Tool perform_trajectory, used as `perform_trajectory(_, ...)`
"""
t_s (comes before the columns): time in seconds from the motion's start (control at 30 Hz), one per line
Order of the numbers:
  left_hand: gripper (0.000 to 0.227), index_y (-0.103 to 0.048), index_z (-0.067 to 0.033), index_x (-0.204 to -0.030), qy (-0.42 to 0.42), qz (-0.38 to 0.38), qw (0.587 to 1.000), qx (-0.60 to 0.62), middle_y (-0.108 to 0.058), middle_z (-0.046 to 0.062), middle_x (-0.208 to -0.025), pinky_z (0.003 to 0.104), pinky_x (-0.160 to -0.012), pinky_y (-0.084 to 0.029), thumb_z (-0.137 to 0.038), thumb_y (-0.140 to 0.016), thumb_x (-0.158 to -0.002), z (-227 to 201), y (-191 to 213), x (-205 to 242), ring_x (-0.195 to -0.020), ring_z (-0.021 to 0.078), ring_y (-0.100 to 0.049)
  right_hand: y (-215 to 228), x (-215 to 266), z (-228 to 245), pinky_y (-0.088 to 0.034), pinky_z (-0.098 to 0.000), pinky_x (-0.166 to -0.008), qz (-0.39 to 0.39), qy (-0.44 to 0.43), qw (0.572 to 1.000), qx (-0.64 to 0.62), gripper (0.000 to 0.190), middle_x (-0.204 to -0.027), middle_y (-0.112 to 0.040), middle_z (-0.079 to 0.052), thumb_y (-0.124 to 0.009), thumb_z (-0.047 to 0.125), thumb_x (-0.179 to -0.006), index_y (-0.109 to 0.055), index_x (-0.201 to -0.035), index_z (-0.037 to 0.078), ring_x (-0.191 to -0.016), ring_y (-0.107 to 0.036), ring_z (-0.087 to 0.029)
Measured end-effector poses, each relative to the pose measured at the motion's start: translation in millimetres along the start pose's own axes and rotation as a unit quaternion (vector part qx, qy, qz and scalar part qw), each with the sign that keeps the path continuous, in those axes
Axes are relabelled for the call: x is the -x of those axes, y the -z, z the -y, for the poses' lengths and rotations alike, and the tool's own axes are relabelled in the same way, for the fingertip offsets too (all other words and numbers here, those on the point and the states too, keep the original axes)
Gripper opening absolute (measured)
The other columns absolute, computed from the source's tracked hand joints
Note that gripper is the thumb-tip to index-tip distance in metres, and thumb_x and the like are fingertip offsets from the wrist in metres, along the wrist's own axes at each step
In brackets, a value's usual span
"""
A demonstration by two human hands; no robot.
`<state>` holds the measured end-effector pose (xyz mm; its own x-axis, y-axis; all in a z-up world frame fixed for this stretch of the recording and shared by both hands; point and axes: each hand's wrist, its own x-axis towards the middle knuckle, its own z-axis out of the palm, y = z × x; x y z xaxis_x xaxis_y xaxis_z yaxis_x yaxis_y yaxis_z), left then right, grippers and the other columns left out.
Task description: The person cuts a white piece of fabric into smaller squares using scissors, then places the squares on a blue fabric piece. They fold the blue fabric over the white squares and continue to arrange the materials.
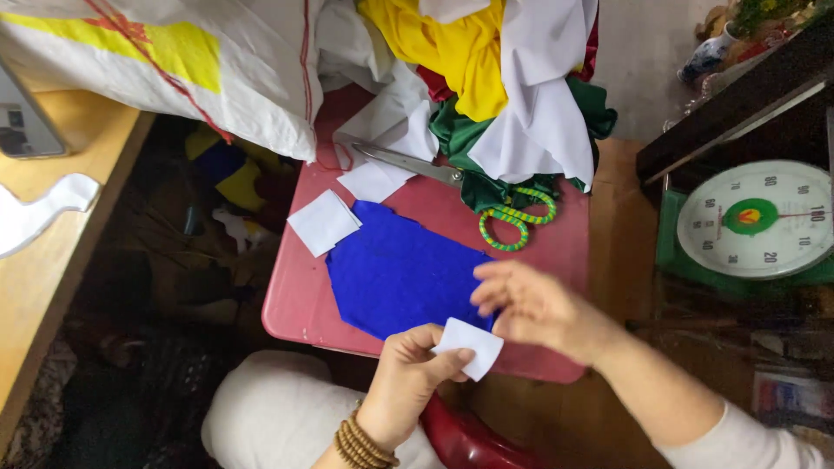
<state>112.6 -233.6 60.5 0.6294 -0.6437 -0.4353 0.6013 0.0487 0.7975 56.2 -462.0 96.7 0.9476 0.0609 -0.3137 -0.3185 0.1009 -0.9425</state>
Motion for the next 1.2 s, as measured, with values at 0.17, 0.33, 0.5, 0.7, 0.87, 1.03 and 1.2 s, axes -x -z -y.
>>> perform_trajectory(0.17,0.007,-0.073,-0.0019,-0.082,0.015,-0.002,1.0,-0.006,-0.072,0.009,-0.073,0.024,-0.058,-0.055,0.0,-0.079,-0.086,14.9,-14.2,-14.2,-0.06,0.0138,-0.064,-17.7,10.5,-32.6,-0.055,-0.0302,-0.066,-0.099,-0.011,0.992,-0.073,0.038,-0.078,-0.067,-0.011,-0.073,-0.004,-0.084,-0.064,-0.12,0.002,-0.069,-0.064,-0.017)
perform_trajectory(0.33,0.005,-0.071,-0.0012,-0.088,0.047,-0.027,0.998,-0.012,-0.073,0.016,-0.066,0.026,-0.054,-0.06,-0.001,-0.076,-0.089,16.1,-26.0,-20.5,-0.053,0.0169,-0.067,-5.0,14.3,-24.2,-0.056,-0.0302,-0.057,-0.136,-0.016,0.99,-0.02,0.029,-0.079,-0.066,-0.009,-0.072,-0.001,-0.084,-0.066,-0.112,0.004,-0.071,-0.062,-0.015)
perform_trajectory(0.5,0.007,-0.07,-0.0031,-0.088,0.041,-0.032,0.999,0.014,-0.072,0.016,-0.065,0.025,-0.054,-0.056,-0.004,-0.076,-0.09,18.8,-33.5,-22.9,-0.052,0.0152,-0.064,1.8,14.3,-10.5,-0.049,-0.0291,-0.062,-0.175,-0.07,0.978,0.091,0.043,-0.11,-0.085,-0.011,-0.064,0.026,-0.087,-0.067,-0.128,0.013,-0.088,-0.073,-0.015)
perform_trajectory(0.7,0.02,-0.077,-0.0149,-0.095,-0.196,0.018,0.942,-0.271,-0.076,0.0,-0.107,0.025,-0.079,-0.056,0.001,-0.071,-0.084,-4.3,-32.8,-12.6,-0.093,0.0126,-0.073,27.4,-3.4,-30.2,-0.05,-0.0436,-0.09,-0.122,0.248,0.764,0.583,0.045,-0.126,-0.059,-0.011,-0.052,-0.003,-0.093,-0.066,-0.133,0.013,-0.097,-0.053,-0.03)
perform_trajectory(0.87,0.012,-0.062,-0.0124,-0.085,-0.174,0.039,0.923,-0.341,-0.071,0.019,-0.133,0.03,-0.086,-0.055,-0.002,-0.068,-0.081,9.7,-23.9,-17.3,-0.137,0.0228,-0.062,34.5,-6.0,-36.6,-0.05,-0.0394,-0.084,-0.132,0.286,0.699,0.642,0.038,-0.12,-0.061,-0.007,-0.056,0.0,-0.094,-0.072,-0.124,0.016,-0.088,-0.053,-0.026)
perform_trajectory(1.03,0.013,-0.06,-0.0083,-0.086,-0.184,0.067,0.905,-0.378,-0.076,0.017,-0.122,0.036,-0.097,-0.055,0.0,-0.068,-0.08,15.1,-22.7,-20.3,-0.138,0.0254,-0.061,35.7,-3.3,-39.3,-0.051,-0.0395,-0.088,-0.14,0.307,0.685,0.646,0.04,-0.122,-0.063,-0.007,-0.064,-0.005,-0.085,-0.073,-0.119,0.013,-0.091,-0.054,-0.026)
perform_trajectory(1.2,0.012,-0.063,-0.0082,-0.088,-0.211,0.071,0.861,-0.457,-0.066,0.02,-0.138,0.04,-0.093,-0.053,-0.004,-0.066,-0.077,17.5,-24.0,-20.6,-0.128,0.0284,-0.064,29.0,-6.0,-27.5,-0.047,-0.0401,-0.1,-0.109,0.337,0.707,0.612,0.037,-0.147,-0.059,-0.008,-0.056,-0.006,-0.093,-0.069,-0.125,0.008,-0.121,-0.056,-0.027)
